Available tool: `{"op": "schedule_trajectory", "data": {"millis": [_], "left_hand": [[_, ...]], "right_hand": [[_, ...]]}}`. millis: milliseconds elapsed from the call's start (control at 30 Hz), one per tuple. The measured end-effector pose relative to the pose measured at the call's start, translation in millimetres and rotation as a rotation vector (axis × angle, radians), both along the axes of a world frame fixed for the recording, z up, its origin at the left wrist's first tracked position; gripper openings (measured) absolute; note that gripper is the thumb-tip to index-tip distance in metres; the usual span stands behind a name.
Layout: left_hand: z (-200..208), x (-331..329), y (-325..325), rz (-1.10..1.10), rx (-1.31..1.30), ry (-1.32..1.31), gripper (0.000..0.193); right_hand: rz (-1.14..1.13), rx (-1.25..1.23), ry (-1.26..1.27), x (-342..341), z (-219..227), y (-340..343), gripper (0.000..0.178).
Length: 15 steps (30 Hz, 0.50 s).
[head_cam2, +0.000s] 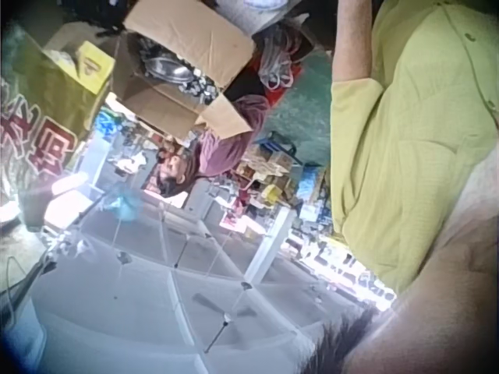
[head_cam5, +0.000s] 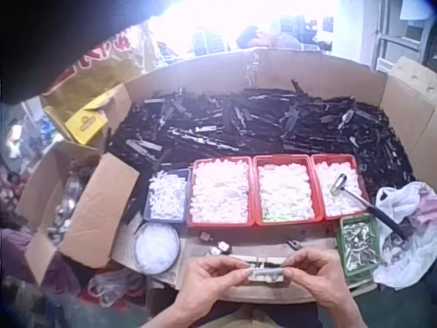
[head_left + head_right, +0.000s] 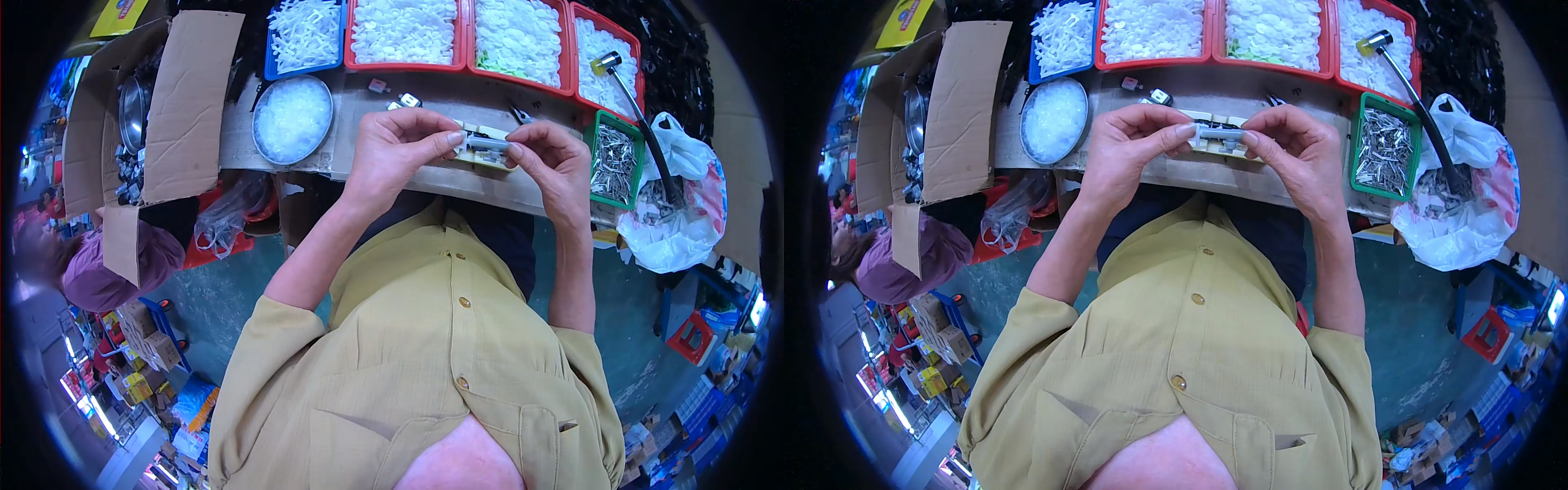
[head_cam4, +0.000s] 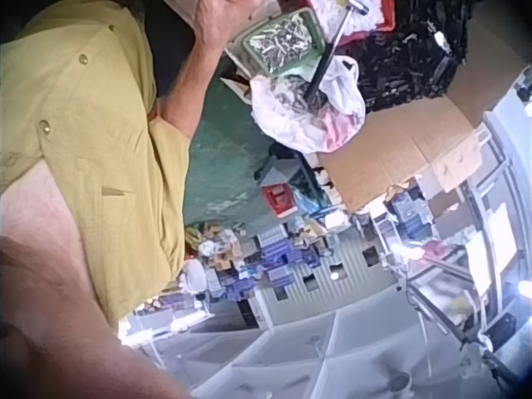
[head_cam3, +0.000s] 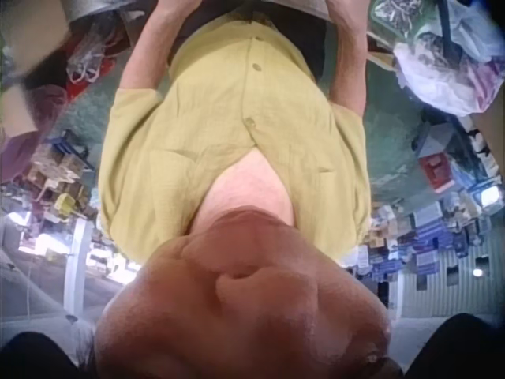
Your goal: The person assembles small lock mechanisms at a workbench. They place a metal pin into a lock body, insert a white plastic component, and strike the assembly with a hammer to secure it. The person repeats this process for multiple units, using pliers to adjust components and placing finished locks on the table.
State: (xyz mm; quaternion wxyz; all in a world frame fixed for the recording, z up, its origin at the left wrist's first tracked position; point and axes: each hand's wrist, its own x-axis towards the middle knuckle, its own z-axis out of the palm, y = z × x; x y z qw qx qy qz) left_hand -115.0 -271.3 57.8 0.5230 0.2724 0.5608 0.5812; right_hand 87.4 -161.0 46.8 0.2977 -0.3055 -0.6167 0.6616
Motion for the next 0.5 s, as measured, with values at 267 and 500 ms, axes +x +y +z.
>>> {"op": "schedule_trajectory", "data": {"millis": [267,500], "left_hand": [[-10,-6,1,-0.136,0.465,1.116,0.026],[-20,-8,8,-0.164,0.440,1.087,0.026]], "right_hand": [[-0.010,-0.151,-0.002,4,-3,4,0.012],[-0.060,-0.155,-0.084,16,-8,9,0.010]]}}
